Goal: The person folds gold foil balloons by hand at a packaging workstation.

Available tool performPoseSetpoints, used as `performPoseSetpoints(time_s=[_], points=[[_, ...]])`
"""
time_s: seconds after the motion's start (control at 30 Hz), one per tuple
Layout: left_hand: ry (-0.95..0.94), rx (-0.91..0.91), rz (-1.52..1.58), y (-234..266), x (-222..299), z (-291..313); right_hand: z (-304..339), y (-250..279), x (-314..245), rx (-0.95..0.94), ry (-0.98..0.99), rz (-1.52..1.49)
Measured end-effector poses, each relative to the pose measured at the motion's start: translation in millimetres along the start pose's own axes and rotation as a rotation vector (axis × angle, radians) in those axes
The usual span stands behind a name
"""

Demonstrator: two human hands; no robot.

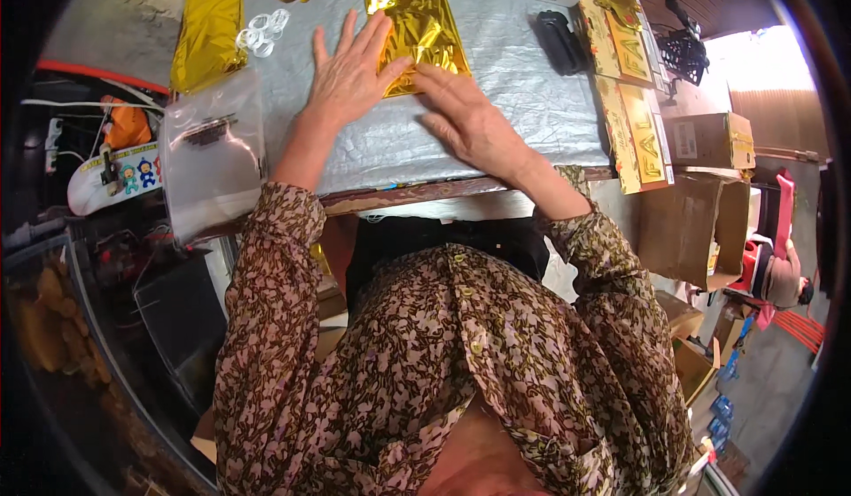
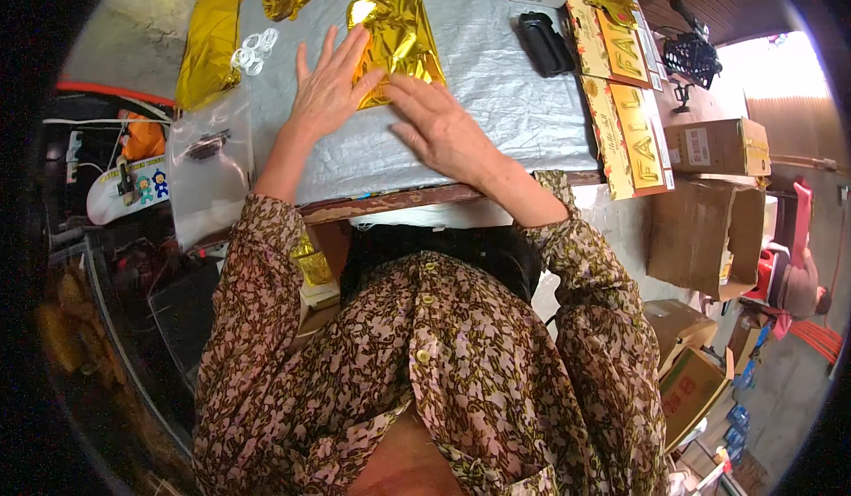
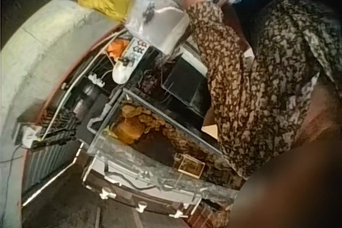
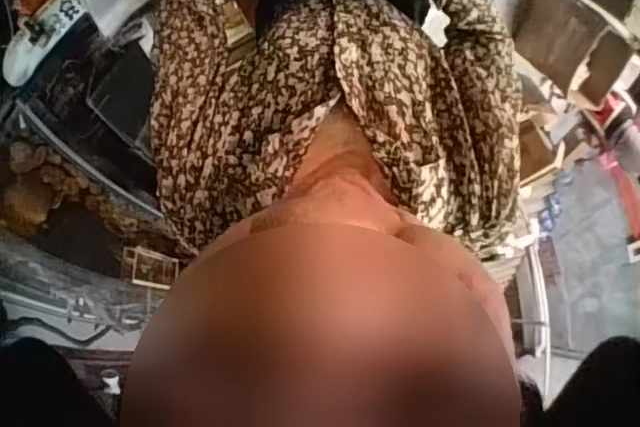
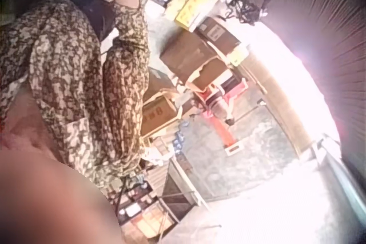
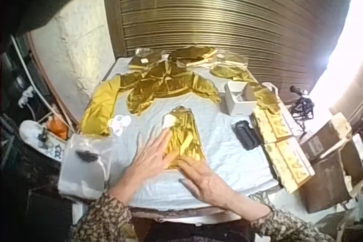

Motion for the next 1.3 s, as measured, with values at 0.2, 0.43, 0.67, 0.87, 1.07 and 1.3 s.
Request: performPoseSetpoints(time_s=[0.2,0.43,0.67,0.87,1.07,1.3], points=[[-0.013,0.036,0.043,0,0,-3,-10,25,56,0.128,-0.239,-0.063],[-0.014,-0.032,0.05,4,-4,-4,-66,33,83,0.042,-0.071,0.182],[-0.193,-0.205,0.183,20,-10,-38,-153,-10,140,-0.131,0.343,0.465],[-0.286,-0.466,0.123,36,-22,-66,-162,-12,140,-0.359,0.241,0.469],[-0.394,-0.287,0.02,39,-19,-94,-121,22,138,-0.248,0.088,0.535],[-0.216,0.117,0.009,38,-29,-74,-31,32,29,-0.477,-0.777,-0.107]])
Point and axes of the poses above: each hand's wrist, its own z-axis away from the middle knuckle, its own y-axis out of the back of the hand, x = y × z, the point moved 6 cm from there along -z, towards the middle knuckle, and after that the axes turned 11 degrees about x, right-handed, at the moved point
